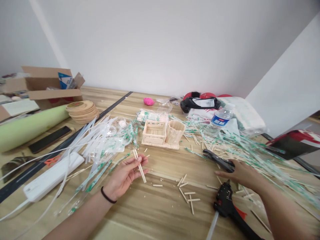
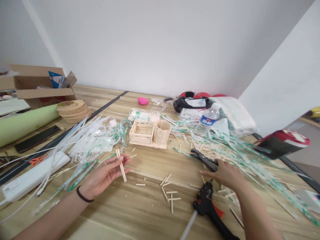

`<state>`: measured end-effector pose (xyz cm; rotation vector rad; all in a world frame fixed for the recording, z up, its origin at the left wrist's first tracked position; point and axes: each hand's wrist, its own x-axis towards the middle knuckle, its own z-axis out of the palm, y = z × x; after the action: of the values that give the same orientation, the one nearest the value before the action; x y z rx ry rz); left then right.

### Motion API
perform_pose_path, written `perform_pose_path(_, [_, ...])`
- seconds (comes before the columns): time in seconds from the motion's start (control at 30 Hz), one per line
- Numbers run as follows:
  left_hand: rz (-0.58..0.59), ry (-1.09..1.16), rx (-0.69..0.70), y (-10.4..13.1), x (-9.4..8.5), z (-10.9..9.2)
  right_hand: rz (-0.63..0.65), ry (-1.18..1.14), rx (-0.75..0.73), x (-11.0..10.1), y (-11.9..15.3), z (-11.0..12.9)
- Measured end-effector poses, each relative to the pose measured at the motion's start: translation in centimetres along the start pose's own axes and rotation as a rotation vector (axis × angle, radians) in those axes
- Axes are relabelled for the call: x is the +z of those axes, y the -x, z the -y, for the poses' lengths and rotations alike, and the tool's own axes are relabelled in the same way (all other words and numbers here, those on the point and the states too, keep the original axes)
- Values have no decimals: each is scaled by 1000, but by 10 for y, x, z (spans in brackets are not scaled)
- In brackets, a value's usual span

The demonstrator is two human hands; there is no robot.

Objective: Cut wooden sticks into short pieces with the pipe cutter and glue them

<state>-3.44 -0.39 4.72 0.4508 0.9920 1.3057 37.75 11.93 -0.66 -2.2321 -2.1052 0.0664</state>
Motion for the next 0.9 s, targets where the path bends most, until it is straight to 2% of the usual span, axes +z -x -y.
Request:
perform_pose_path(0.13, [-24,2,-3,0,1,0,76,21,-15,-6,5,8])
perform_pose_path(0.23, [-35,13,5,0,1,2,72,29,-35,-25,11,23])
perform_pose_path(0.33, [-38,35,6,1,2,3,-42,-11,-95,-50,27,60])
perform_pose_path(0.4, [-34,45,-6,3,3,4,-157,-156,-262,-63,47,98])
perform_pose_path(0.43, [-32,47,-14,4,4,4,-181,-269,-413,-66,59,118])
perform_pose_path(0.5, [-30,50,-29,6,6,4,-159,-438,-793,-65,87,156])
perform_pose_path(0.57, [-27,61,-32,7,8,4,-163,-498,-1006,-57,111,185])
perform_pose_path(0.67, [-31,85,-46,10,10,6,-164,-540,-1038,-41,132,205])
perform_pose_path(0.77, [-29,109,-79,11,10,10,-179,-592,-1000,-31,136,208])
perform_pose_path(0.9, [-23,126,-122,12,11,17,-164,-633,-1035,-28,137,209])
